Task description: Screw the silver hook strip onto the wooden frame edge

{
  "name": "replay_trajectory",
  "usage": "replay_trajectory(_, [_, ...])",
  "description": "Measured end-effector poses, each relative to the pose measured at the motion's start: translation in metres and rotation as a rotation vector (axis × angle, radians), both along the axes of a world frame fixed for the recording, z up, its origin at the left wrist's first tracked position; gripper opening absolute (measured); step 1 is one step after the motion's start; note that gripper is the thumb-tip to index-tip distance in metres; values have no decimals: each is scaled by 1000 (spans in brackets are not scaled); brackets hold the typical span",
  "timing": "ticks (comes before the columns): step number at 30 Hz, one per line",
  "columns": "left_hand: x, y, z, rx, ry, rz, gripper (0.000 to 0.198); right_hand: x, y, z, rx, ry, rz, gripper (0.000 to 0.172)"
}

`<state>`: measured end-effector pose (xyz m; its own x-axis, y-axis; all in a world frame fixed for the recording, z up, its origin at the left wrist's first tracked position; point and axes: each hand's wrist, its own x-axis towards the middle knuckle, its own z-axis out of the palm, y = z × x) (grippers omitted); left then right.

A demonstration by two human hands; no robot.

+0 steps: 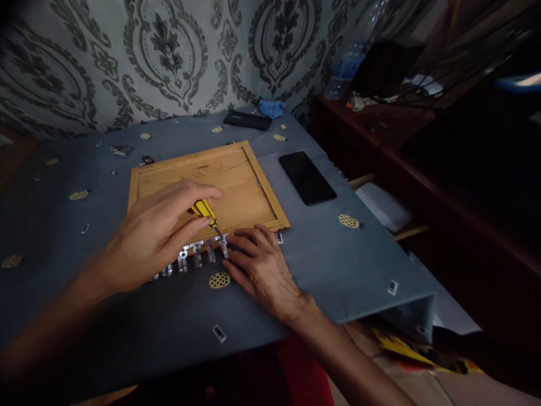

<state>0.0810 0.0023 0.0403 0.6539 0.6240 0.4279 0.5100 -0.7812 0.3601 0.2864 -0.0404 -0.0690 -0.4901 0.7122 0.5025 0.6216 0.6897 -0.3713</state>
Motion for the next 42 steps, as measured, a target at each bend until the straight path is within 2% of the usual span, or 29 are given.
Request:
replay_trajectory(3, [-1,0,1,-52,20,-50,35,0,0,-1,1,2,5,16])
replay_trajectory(5, [0,0,1,-54,60,-22,34,-1,0,-1,4,3,2,16])
replay_trajectory(9, [3,-1,-3,45,93,89,26,-1,1,0,1,14,5,15])
replay_trajectory(12, [3,-2,-3,59,60,96,19,-1,1,1,-12,12,2,15])
replay_trajectory(16, [1,-2,1,42,18,83,29,-1,0,1,-28,14,-9,17])
replay_trajectory(19, [1,-1,5,43,16,86,28,-1,0,0,-25,18,-13,18])
replay_trajectory(29, [-5,-2,11,-37,31,-95,33,-1,0,0,-39,22,-9,17])
replay_trajectory(31, [-8,-2,14,-31,13,-83,34,-1,0,0,-39,26,-11,17])
replay_trajectory(37, [-14,-3,24,22,-64,91,32,-2,0,0,-15,47,-14,17])
replay_trajectory(42, [-9,-2,18,53,-22,45,27,-1,0,0,-37,34,-11,21])
